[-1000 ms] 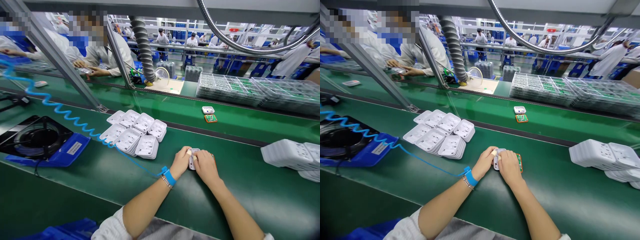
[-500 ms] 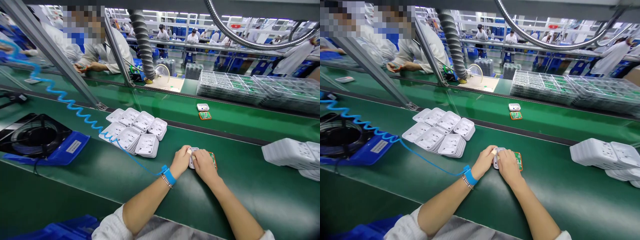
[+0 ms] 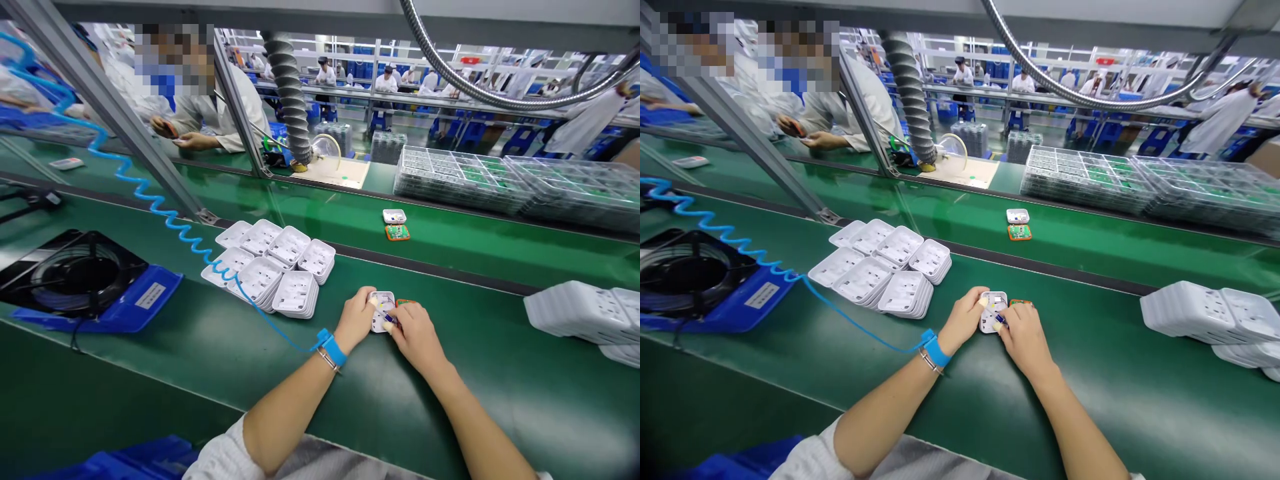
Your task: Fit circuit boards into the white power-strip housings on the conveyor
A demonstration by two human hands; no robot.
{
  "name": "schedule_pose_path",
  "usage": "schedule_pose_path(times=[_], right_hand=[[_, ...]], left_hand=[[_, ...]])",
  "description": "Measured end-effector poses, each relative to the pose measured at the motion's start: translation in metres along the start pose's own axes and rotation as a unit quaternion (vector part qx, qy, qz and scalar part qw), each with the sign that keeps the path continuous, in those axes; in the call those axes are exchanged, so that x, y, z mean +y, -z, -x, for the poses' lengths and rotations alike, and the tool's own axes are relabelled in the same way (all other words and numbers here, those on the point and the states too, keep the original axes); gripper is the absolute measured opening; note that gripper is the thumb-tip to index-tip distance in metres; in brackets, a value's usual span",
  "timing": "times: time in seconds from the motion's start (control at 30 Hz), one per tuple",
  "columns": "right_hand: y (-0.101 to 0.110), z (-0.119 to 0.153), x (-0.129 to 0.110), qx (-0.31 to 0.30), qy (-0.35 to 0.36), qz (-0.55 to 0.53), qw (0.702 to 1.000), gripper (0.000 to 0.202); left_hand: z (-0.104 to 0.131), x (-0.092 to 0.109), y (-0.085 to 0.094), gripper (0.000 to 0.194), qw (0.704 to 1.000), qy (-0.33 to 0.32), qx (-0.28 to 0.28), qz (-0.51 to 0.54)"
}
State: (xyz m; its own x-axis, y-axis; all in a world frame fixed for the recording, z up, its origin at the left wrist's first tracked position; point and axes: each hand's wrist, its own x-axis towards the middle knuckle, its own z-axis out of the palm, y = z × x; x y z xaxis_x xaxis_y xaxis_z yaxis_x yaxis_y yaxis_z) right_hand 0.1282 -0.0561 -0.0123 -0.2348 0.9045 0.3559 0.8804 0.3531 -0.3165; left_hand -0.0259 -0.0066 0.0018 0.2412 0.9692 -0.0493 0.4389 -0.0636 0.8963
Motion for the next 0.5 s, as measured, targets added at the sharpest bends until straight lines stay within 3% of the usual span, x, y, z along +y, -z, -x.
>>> schedule_pose_path(times=[0.1,0.27,0.5], right_hand=[[-0.003,0.002,0.001,0.001,0.015,0.028,1.0,0.019],[-0.007,0.0,0.002,0.01,0.044,0.06,0.997,0.023],[-0.003,0.001,-0.002,0.01,0.024,0.111,0.994,0.021]], left_hand=[[-0.002,0.0,0.005,0.029,0.999,-0.021,-0.003,-0.029],[-0.002,0.0,0.01,0.033,0.995,-0.05,-0.053,-0.073],[-0.001,0.005,0.013,0.035,0.986,-0.111,-0.082,-0.091]])
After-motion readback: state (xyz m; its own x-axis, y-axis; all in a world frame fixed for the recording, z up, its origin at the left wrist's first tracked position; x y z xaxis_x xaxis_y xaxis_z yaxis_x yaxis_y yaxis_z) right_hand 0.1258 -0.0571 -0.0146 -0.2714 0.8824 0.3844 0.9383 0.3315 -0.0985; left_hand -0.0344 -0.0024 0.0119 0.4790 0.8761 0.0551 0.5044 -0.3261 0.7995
